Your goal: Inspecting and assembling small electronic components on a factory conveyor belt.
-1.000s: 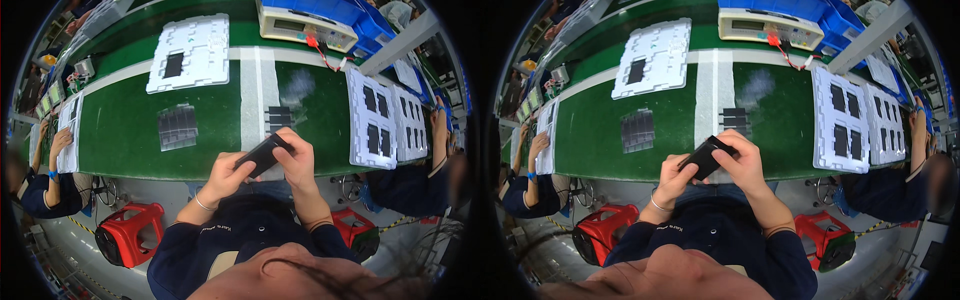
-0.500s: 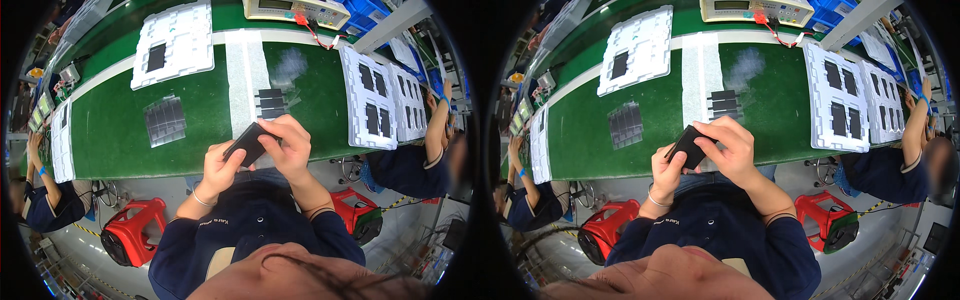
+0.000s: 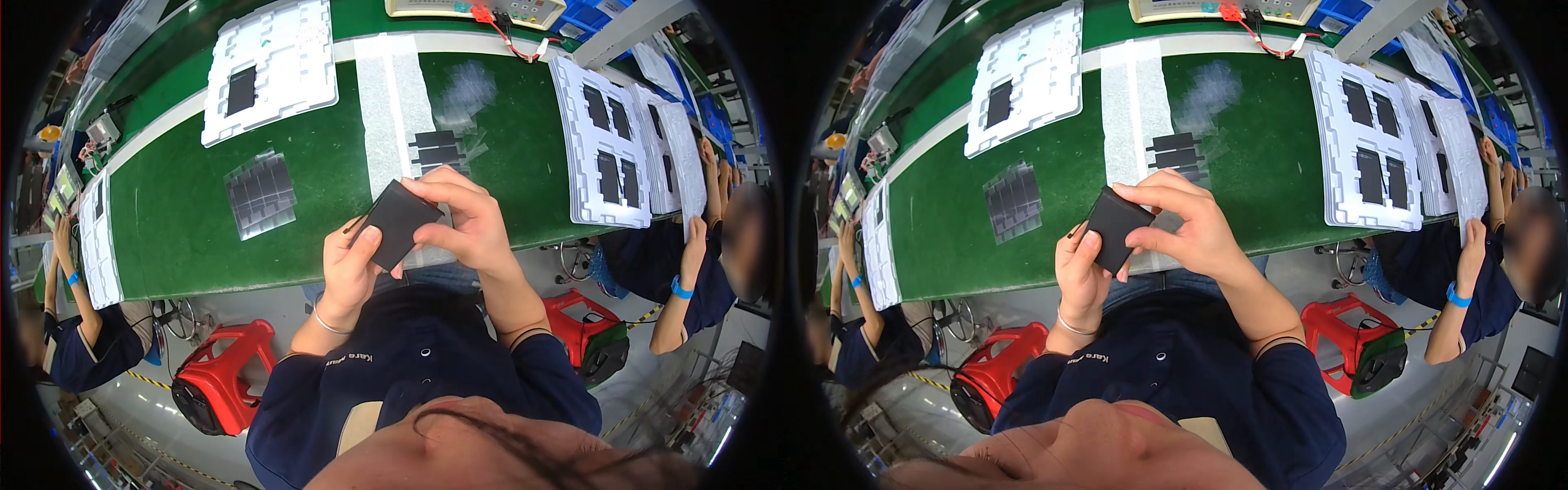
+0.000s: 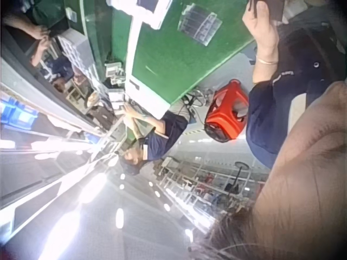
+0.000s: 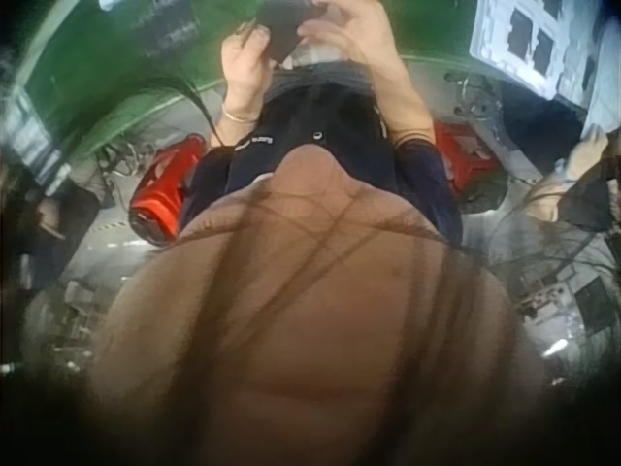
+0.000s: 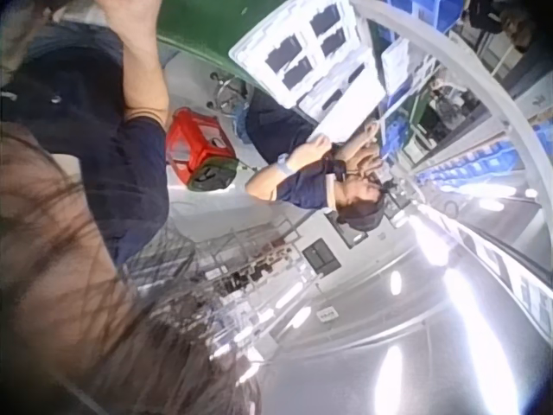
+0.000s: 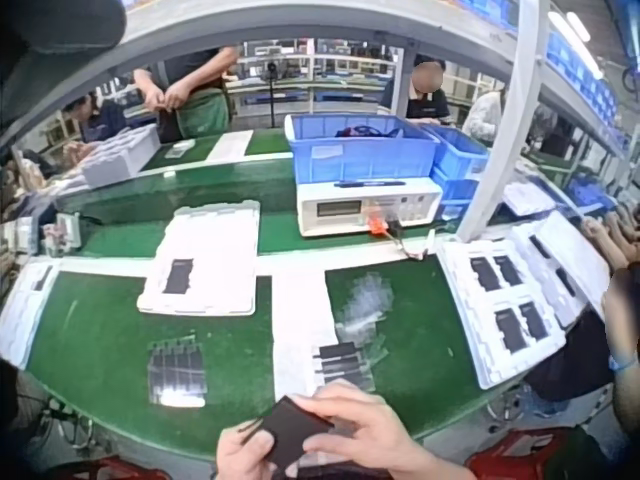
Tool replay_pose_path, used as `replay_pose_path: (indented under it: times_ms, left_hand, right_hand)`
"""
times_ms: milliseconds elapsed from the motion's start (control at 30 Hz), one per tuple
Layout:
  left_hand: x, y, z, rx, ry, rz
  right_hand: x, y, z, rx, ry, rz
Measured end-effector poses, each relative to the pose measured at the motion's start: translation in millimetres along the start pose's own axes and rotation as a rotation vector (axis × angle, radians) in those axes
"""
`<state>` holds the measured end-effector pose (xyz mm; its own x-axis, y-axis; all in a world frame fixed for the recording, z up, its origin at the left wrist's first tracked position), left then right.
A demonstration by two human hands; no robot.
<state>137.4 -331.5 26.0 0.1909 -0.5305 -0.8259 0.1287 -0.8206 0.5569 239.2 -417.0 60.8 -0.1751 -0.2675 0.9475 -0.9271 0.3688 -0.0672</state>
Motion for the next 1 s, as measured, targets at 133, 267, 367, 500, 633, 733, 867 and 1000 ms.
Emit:
replay_pose_path:
  times_ms: [133, 267, 367, 500, 633, 733, 867, 1000]
  left_hand:
    - [0, 1, 0, -0.055, 0.029, 0.013]
    - [3, 3, 0, -0.069, 0.028, 0.043]
    - [2, -1, 1, -0.085, 0.053, -0.090]
    - [-3, -2, 1, -0.050, 0.058, -0.209]
    - [-5, 1, 2, 0.029, 0.032, -0.441]
    - [-9, 3, 4, 0.020, 0.043, -0.447]
    - [-9, 6, 2, -0.044, 0.044, -0.381]
    - [-6, 3, 2, -0.010, 0.047, -0.329]
  right_hand:
    - [-5, -1, 9, -0.149, -0.124, 0.174]
    - [-11, 10, 17, -0.384, -0.127, -0.241]
    - [-4, 3, 10, -0.408, -0.225, -0.384]
    - [-9, -17, 3, -0.217, 0.077, -0.610]
    - [-13, -12, -4, -0.038, 0.224, -0.522]
    - [-9, -2, -5, -0.027, 0.198, -0.560]
    - [9, -6, -1, -0.190, 0.039, 0.184]
    - [19, -11, -5, -0.185, -0.004, 0.247]
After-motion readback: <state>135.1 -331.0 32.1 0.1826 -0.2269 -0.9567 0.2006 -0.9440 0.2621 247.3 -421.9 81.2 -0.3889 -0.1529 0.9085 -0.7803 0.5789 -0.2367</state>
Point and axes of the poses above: each hand's wrist, its own z-axis away from the middle knuckle, its own y-axis out of the palm, x = y × z, the point moved 6 cm from there along -z, towards the middle knuckle, and after that the axes turned 11 degrees about x, right-handed, at the moved point
